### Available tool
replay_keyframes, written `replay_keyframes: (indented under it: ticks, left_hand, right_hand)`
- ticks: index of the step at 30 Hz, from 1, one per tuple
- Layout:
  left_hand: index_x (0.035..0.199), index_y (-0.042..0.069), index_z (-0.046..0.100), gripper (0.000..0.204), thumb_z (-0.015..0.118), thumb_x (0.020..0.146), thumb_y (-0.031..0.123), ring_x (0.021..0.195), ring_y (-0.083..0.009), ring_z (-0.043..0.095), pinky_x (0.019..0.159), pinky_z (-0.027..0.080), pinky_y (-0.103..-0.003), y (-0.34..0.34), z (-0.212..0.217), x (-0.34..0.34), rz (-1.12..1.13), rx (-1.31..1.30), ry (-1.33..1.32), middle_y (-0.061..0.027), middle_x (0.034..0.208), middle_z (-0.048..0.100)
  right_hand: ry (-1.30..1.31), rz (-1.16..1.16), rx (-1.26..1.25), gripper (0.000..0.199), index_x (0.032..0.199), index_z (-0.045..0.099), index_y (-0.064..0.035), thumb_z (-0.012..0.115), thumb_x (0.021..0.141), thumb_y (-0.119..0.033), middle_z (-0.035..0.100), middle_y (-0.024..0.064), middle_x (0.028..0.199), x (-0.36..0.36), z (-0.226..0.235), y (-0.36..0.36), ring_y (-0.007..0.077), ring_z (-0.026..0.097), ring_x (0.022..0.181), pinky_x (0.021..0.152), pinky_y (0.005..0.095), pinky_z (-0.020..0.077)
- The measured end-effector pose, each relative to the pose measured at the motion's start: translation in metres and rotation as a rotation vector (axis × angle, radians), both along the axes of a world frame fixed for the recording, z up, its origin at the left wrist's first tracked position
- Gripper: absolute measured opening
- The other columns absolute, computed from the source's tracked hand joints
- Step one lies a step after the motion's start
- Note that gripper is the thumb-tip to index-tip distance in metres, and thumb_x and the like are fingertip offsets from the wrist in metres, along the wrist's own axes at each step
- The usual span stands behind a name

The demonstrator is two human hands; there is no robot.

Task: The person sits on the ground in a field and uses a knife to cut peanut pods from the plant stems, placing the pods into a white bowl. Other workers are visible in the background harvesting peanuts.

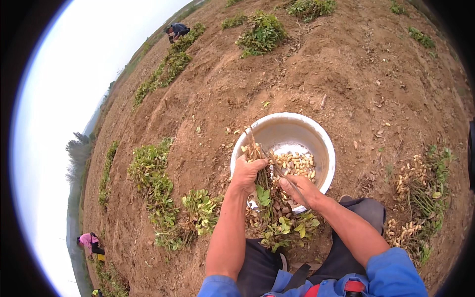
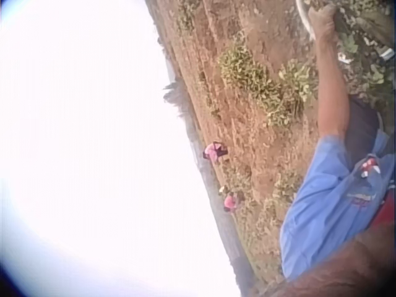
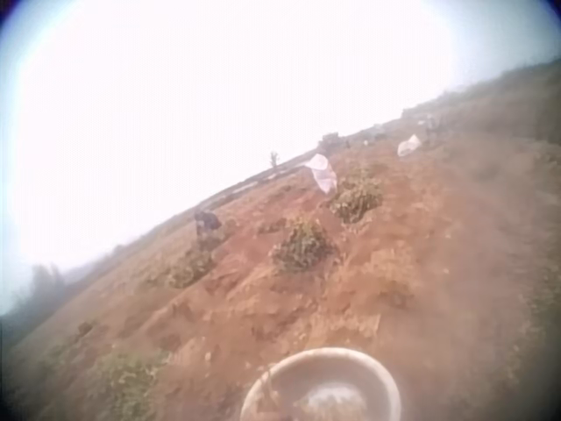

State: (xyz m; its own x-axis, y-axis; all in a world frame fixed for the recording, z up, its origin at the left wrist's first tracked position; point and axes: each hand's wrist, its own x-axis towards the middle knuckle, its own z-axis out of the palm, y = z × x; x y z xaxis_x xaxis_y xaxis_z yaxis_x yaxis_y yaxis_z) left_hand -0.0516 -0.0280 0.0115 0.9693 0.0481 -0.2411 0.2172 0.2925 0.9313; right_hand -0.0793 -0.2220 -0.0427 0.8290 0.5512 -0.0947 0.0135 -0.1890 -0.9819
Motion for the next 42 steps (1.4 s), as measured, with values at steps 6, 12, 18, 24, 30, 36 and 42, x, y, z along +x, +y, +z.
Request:
replay_keyframes:
  ticks: [6,12,18,24,30,36,42]
  left_hand:
    - [0.107,-0.001,0.059,0.029,0.063,0.078,-0.001,0.078,-0.0206,0.07,0.071,0.061,-0.036,0.001,0.003,0.0,-0.063,0.016,0.009,-0.0117,0.093,0.068]
    - [0.113,-0.002,0.057,0.035,0.061,0.078,0.002,0.078,-0.0227,0.07,0.07,0.062,-0.038,-0.001,0.003,0.003,-0.116,-0.12,-0.037,-0.0131,0.094,0.068]
    - [0.117,-0.003,0.055,0.04,0.061,0.078,0.002,0.08,-0.0245,0.071,0.071,0.064,-0.038,0.005,-0.002,0.007,-0.174,-0.098,-0.025,-0.0162,0.097,0.068]
    - [0.105,0.0,0.06,0.025,0.061,0.08,0.002,0.066,-0.0154,0.065,0.054,0.055,-0.03,-0.005,0.006,0.004,-0.148,-0.079,0.0,-0.0102,0.087,0.068]
    - [0.109,-0.003,0.059,0.03,0.061,0.079,0.002,0.07,-0.0186,0.066,0.062,0.058,-0.033,-0.011,0.01,-0.002,-0.186,-0.061,0.066,-0.0117,0.088,0.068]
    - [0.108,-0.003,0.06,0.03,0.06,0.078,0.002,0.07,-0.0187,0.067,0.061,0.058,-0.032,-0.002,0.004,-0.001,-0.177,-0.093,0.014,-0.0118,0.088,0.068]
    - [0.108,-0.003,0.06,0.031,0.059,0.077,0.0,0.068,-0.0174,0.067,0.059,0.058,-0.031,0.001,0.016,0.001,-0.234,-0.059,0.019,-0.0109,0.087,0.068]
  right_hand:
    - [0.385,0.056,0.235,0.084,0.098,0.06,0.0023,0.039,0.09,-0.079,0.042,-0.003,0.066,-0.005,0.011,-0.001,0.0075,0.045,0.056,0.048,0.0246,0.04]
    - [0.61,0.066,0.448,0.083,0.097,0.058,0.0004,0.039,0.088,-0.08,0.043,-0.0031,0.063,-0.006,0.02,-0.003,0.0076,0.043,0.052,0.043,0.0245,0.0393]
    - [0.632,0.056,0.474,0.084,0.094,0.058,0.0041,0.042,0.089,-0.078,0.041,-0.0033,0.056,-0.006,0.018,-0.003,0.007,0.041,0.044,0.038,0.0251,0.0372]
    - [0.594,0.029,0.434,0.083,0.093,0.057,0.0032,0.043,0.089,-0.078,0.043,-0.0026,0.058,-0.004,0.02,-0.002,0.0081,0.043,0.046,0.04,0.0257,0.0388]
    - [0.555,0.0,0.426,0.085,0.092,0.056,-0.0041,0.038,0.083,-0.086,0.045,-0.0029,0.069,0.002,0.013,0.006,0.0085,0.044,0.056,0.046,0.0253,0.0406]
    - [0.592,0.005,0.426,0.08,0.088,0.058,0.0007,0.042,0.089,-0.078,0.043,-0.002,0.062,0.003,0.016,0.005,0.0078,0.044,0.05,0.04,0.025,0.0371]
    - [0.532,0.0,0.406,0.077,0.086,0.061,-0.0013,0.037,0.094,-0.074,0.043,-0.0023,0.056,0.0,0.019,0.003,0.0074,0.04,0.042,0.034,0.0238,0.0344]
